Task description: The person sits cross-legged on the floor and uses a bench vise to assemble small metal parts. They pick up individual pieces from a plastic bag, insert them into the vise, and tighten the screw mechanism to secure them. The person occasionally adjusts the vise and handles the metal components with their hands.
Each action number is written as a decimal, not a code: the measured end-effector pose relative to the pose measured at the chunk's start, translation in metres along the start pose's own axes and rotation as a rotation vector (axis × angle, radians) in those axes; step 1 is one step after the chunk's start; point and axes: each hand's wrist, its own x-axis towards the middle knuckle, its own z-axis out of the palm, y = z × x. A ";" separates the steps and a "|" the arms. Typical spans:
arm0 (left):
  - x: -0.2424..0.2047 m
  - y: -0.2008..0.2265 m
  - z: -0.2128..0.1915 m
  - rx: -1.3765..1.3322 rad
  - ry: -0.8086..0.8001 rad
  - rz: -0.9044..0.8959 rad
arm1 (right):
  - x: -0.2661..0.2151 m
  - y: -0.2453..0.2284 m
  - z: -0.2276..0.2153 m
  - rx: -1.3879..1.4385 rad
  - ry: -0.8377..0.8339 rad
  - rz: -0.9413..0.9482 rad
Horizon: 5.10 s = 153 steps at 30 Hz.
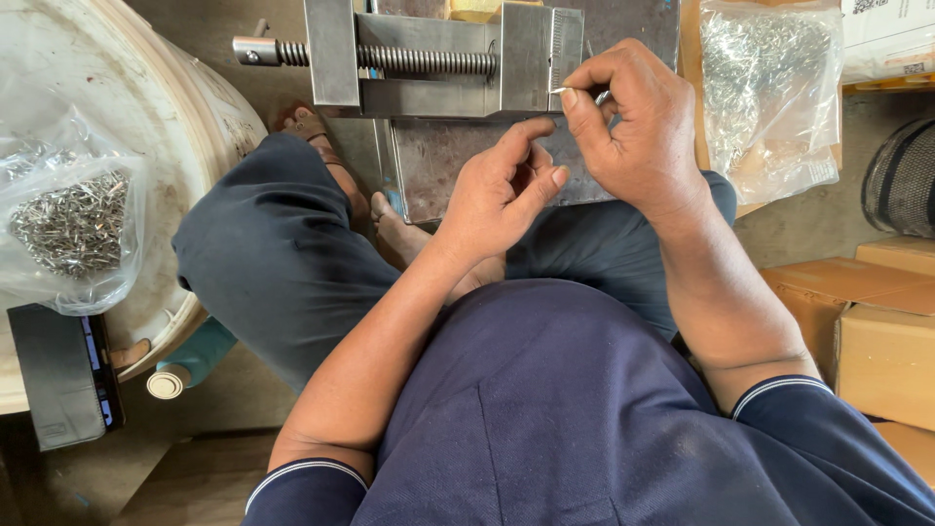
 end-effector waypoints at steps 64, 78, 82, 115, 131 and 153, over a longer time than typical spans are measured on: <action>0.000 -0.011 0.006 0.074 -0.029 0.053 | -0.076 0.073 -0.012 -0.011 -0.035 0.248; 0.001 -0.009 0.006 0.078 -0.030 0.049 | -0.075 0.061 -0.006 -0.171 -0.037 0.184; -0.002 -0.008 0.006 0.082 -0.020 0.039 | -0.080 0.056 -0.004 0.233 -0.050 0.448; 0.000 -0.006 0.000 -0.043 0.023 -0.006 | 0.004 -0.018 -0.011 -0.083 -0.078 0.003; -0.001 -0.012 0.005 0.013 -0.005 0.046 | -0.091 0.077 -0.009 0.187 0.100 0.392; 0.000 -0.010 0.006 0.058 -0.007 0.046 | -0.068 0.059 0.010 -0.202 -0.030 0.242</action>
